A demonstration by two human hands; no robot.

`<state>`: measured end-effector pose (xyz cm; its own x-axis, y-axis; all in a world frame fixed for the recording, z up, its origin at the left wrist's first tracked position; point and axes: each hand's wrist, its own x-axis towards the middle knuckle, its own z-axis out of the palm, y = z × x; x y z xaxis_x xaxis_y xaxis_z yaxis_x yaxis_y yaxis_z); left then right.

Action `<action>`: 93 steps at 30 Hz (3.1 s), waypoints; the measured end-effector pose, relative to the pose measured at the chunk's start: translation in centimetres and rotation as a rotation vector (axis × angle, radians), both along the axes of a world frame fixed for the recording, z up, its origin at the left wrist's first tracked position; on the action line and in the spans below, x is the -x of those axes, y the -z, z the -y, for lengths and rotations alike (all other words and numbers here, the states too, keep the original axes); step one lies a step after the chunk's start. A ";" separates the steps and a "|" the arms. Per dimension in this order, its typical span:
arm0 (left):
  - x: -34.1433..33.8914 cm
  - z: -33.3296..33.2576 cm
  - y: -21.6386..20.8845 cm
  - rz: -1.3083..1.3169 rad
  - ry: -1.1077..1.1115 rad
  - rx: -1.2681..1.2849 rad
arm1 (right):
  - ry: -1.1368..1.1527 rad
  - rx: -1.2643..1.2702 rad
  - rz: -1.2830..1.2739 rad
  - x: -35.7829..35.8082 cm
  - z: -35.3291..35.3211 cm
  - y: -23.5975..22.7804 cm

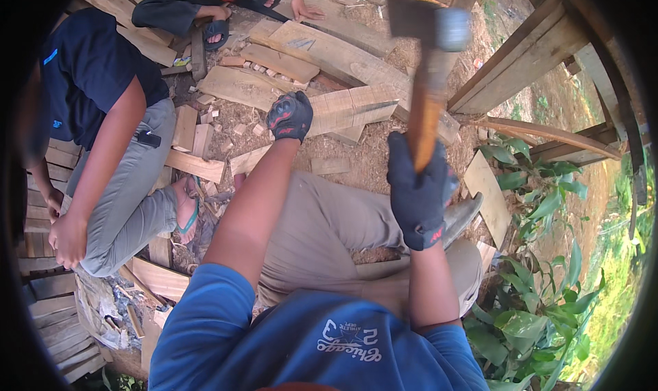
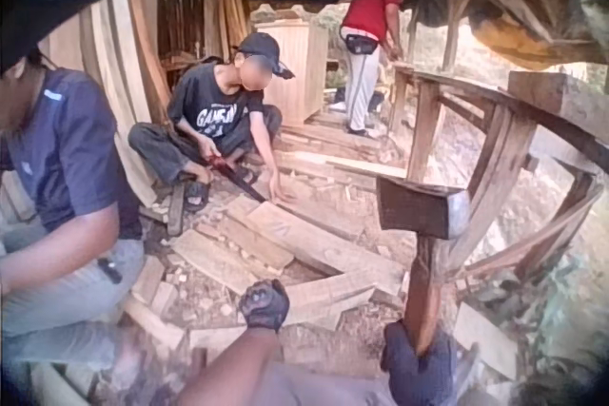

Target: The person uses an axe to chop and shape a piece of wood while sitting on the ground, striking it repeatedly and turning the wood over to work on different sides.

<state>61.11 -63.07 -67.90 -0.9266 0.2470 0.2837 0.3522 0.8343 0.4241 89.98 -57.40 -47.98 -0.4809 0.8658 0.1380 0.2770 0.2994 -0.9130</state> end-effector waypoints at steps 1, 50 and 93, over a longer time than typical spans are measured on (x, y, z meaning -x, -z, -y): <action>0.0 0.1 -0.1 0.004 -0.009 0.000 | 0.031 -0.046 -0.039 -0.1 0.2 -1.1; 0.0 -0.2 -0.9 0.035 -0.029 -0.019 | -0.182 -0.154 0.687 2.8 -3.3 15.4; -2.1 -3.4 -23.0 0.014 0.412 0.461 | -0.316 0.443 0.549 -9.4 -2.5 14.3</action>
